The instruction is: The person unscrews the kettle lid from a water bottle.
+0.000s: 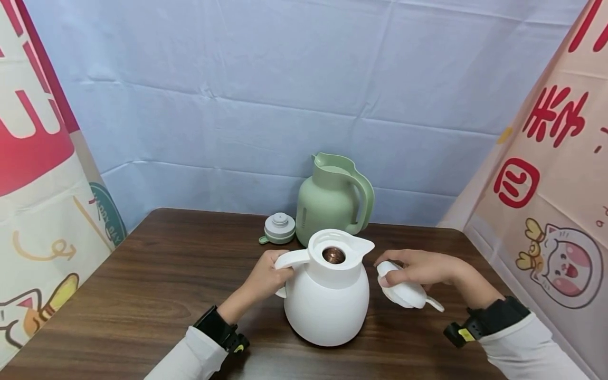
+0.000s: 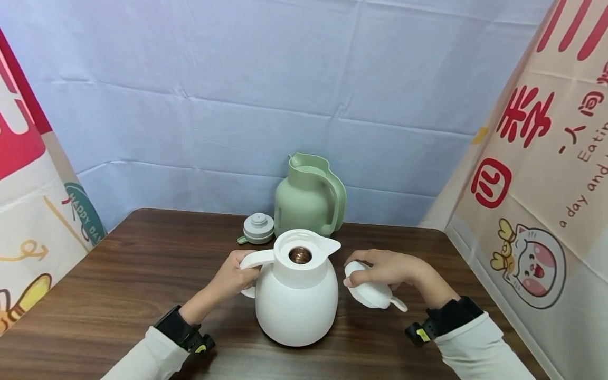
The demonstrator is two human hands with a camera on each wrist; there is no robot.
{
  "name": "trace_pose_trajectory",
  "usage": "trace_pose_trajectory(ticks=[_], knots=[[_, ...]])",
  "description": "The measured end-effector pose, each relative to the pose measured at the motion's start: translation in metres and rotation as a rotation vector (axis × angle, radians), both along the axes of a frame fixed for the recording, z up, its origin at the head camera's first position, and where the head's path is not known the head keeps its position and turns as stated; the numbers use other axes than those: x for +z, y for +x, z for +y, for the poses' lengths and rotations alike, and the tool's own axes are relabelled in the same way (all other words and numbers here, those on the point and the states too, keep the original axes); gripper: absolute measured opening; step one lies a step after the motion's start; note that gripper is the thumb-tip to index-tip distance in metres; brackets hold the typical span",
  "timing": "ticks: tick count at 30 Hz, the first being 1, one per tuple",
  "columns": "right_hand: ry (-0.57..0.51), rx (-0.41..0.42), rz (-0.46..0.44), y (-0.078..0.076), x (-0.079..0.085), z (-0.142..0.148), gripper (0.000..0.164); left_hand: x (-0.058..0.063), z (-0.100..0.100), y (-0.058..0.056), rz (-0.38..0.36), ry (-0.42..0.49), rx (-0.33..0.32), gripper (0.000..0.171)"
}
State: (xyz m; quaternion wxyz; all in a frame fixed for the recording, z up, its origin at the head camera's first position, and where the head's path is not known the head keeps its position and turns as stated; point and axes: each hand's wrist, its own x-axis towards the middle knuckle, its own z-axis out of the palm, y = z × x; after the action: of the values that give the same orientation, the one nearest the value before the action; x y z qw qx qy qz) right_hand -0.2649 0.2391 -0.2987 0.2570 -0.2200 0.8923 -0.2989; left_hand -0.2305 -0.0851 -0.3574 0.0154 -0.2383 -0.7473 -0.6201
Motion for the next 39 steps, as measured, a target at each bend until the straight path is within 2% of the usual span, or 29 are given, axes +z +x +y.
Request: trace_pose_trajectory(ticks=[4, 9, 13, 16, 20, 24, 27, 31, 33, 39], knots=[[-0.153, -0.127, -0.114, 0.002, -0.005, 0.003, 0.043, -0.001, 0.0, 0.0, 0.008, 0.0, 0.0, 0.023], [-0.279, -0.25, -0.133, 0.006, -0.016, 0.005, 0.049, -0.002, -0.001, -0.002, 0.04, 0.015, -0.019, 0.023], [-0.313, -0.386, -0.012, 0.011, -0.025, 0.006, 0.053, -0.003, -0.001, -0.001, 0.046, 0.027, -0.023, 0.022], [-0.319, -0.459, 0.118, 0.016, -0.031, 0.008, 0.055, -0.014, -0.001, -0.01, 0.057, 0.03, -0.019, 0.022], [-0.335, -0.504, 0.26, 0.025, -0.04, 0.009, 0.057, -0.03, -0.002, -0.021, 0.057, 0.021, -0.008, 0.025], [-0.303, -0.541, 0.411, 0.035, -0.047, 0.008, 0.063, -0.026, -0.001, -0.019, 0.045, 0.016, -0.005, 0.026], [-0.244, -0.573, 0.514, 0.043, -0.05, 0.006, 0.068, -0.016, 0.0, -0.011, 0.056, 0.009, -0.016, 0.024], [-0.192, -0.622, 0.567, 0.052, -0.056, 0.002, 0.076, -0.013, 0.0, -0.01, 0.047, 0.006, -0.017, 0.024], [-0.186, -0.64, 0.581, 0.055, -0.058, 0.001, 0.079, -0.018, 0.0, -0.013, 0.029, 0.007, -0.009, 0.026], [-0.261, -0.659, 0.666, 0.056, -0.069, 0.001, 0.077, -0.029, -0.001, -0.019, 0.025, 0.006, 0.011, 0.025]])
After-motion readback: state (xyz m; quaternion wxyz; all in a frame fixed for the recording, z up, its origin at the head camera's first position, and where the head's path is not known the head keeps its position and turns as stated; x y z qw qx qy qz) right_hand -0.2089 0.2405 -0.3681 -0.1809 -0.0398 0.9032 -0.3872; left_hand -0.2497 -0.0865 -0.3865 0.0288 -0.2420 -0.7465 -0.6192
